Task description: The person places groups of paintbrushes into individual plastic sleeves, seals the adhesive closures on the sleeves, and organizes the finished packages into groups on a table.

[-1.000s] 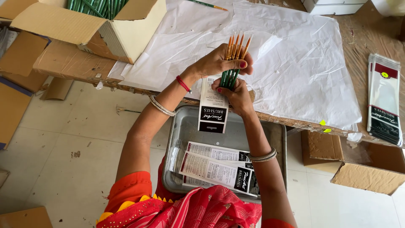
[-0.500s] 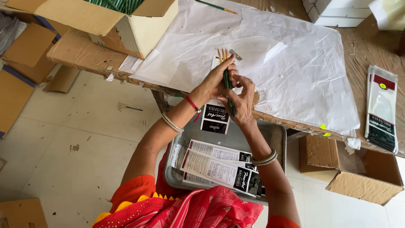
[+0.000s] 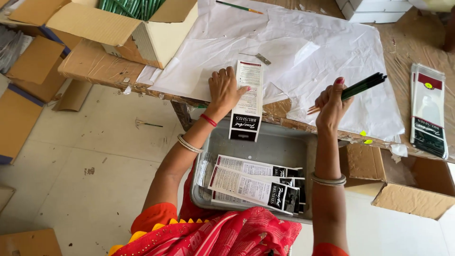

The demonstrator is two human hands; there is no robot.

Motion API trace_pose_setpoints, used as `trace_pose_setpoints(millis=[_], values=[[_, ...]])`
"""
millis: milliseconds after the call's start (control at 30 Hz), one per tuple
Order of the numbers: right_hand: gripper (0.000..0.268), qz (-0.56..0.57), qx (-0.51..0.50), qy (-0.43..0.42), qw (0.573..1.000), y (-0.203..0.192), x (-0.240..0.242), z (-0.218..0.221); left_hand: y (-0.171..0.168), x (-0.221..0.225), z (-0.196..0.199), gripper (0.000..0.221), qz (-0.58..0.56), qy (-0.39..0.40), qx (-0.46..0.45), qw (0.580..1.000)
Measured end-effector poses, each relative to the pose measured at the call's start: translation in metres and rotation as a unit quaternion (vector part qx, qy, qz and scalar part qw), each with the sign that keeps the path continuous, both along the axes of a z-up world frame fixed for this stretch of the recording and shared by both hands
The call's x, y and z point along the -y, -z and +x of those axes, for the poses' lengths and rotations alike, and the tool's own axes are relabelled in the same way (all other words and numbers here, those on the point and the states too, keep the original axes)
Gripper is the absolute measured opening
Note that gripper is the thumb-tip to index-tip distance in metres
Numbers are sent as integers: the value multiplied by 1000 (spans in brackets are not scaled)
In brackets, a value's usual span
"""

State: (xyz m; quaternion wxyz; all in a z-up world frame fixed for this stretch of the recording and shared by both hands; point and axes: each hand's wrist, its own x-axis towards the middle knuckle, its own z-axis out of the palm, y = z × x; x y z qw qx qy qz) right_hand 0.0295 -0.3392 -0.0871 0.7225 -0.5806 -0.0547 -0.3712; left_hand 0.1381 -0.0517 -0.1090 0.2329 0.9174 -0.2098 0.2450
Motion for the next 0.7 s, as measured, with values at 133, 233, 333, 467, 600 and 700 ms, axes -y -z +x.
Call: trace_pose_setpoints(millis=[133,233,333,467,600,700], values=[[47,-33,-41,-26,998,-13,-37,-17,36,7,45,77,2,48,-59,997],[24,-32,-203,-95,974,-8,-70,-38,59,14,55,72,-53,128,-86,987],[23,-131,-197,-62,970,-3,-90,-66,24,4,-15,72,-255,240,-94,932],[40,-162,-245,-86,952,17,-97,-103,11,-16,-131,78,-309,375,-47,873],[28,-186,-259,-169,933,47,-102,-138,49,-24,-171,55,-277,435,-118,849],[23,-282,-284,-172,900,60,-105,-159,59,-31,-171,63,-330,451,-123,820]])
